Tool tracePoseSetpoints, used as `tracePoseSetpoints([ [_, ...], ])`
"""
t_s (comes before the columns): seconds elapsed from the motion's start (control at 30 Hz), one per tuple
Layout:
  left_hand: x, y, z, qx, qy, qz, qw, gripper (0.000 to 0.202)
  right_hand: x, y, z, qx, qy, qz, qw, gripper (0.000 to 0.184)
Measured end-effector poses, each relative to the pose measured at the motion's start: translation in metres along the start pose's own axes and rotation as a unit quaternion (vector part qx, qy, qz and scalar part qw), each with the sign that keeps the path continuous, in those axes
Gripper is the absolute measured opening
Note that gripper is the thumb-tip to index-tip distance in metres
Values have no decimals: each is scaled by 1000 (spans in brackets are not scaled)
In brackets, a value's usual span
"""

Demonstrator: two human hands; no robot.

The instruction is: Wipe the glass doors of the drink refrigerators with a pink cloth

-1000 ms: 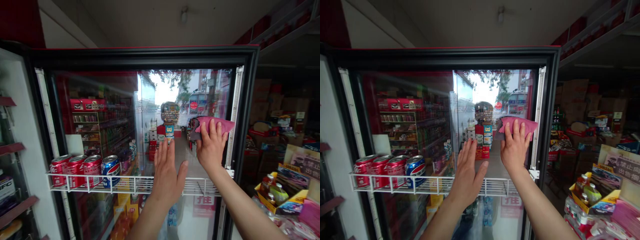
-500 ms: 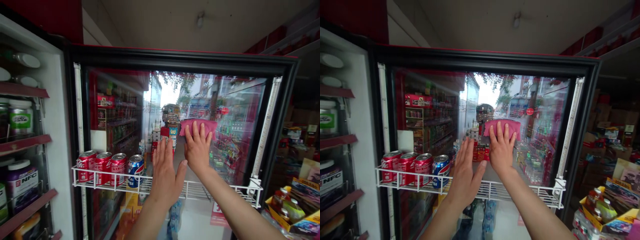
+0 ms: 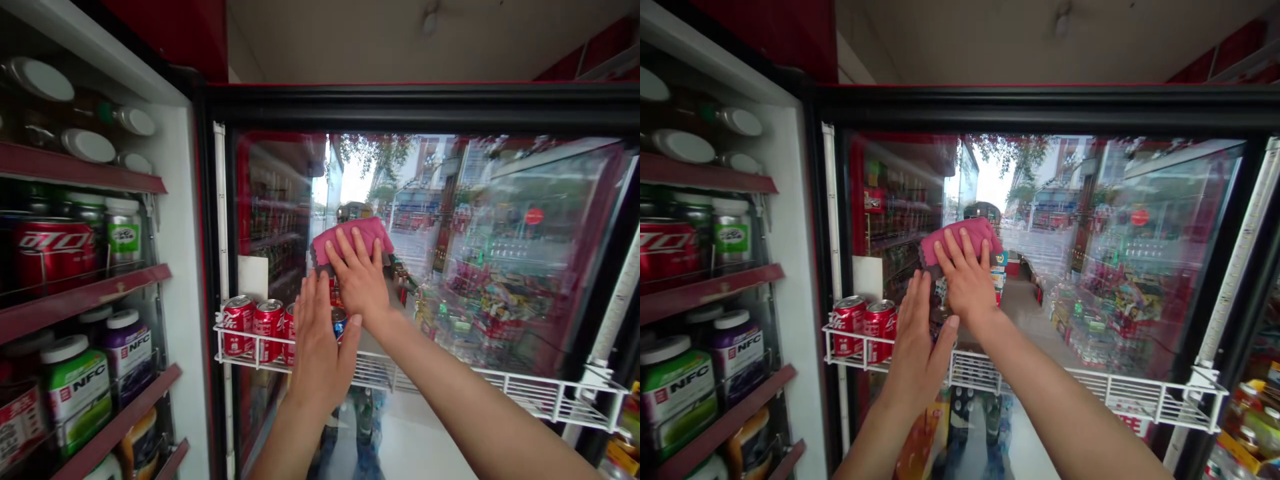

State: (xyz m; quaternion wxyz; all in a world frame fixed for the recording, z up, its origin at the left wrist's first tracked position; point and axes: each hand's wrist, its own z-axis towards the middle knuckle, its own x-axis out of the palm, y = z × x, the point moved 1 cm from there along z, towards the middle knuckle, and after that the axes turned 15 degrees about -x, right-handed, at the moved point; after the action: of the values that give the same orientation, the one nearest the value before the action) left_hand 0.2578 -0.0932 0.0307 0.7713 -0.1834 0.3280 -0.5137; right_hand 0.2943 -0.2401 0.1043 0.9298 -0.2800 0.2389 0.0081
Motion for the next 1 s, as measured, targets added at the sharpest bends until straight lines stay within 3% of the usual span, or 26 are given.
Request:
tracePoseSetpoints([
  [0.2,-38,38,3,-26,-23,21,999,79,9,46,67,-95,36,60,993,64],
  [0.37,-73,65,6,-39,-47,43,997,77,31,85,121,-218,61,73,971,56],
  [0.53,-92,75,9,-56,-63,53,995,79,42,93,139,-259,78,30,962,63],
  [0.73,-81,67,4,-58,-41,48,996,80,26,68,118,-198,66,18,978,66],
  [1.0,-38,44,-5,-31,-18,27,999,81,0,14,72,-129,26,8,991,72],
])
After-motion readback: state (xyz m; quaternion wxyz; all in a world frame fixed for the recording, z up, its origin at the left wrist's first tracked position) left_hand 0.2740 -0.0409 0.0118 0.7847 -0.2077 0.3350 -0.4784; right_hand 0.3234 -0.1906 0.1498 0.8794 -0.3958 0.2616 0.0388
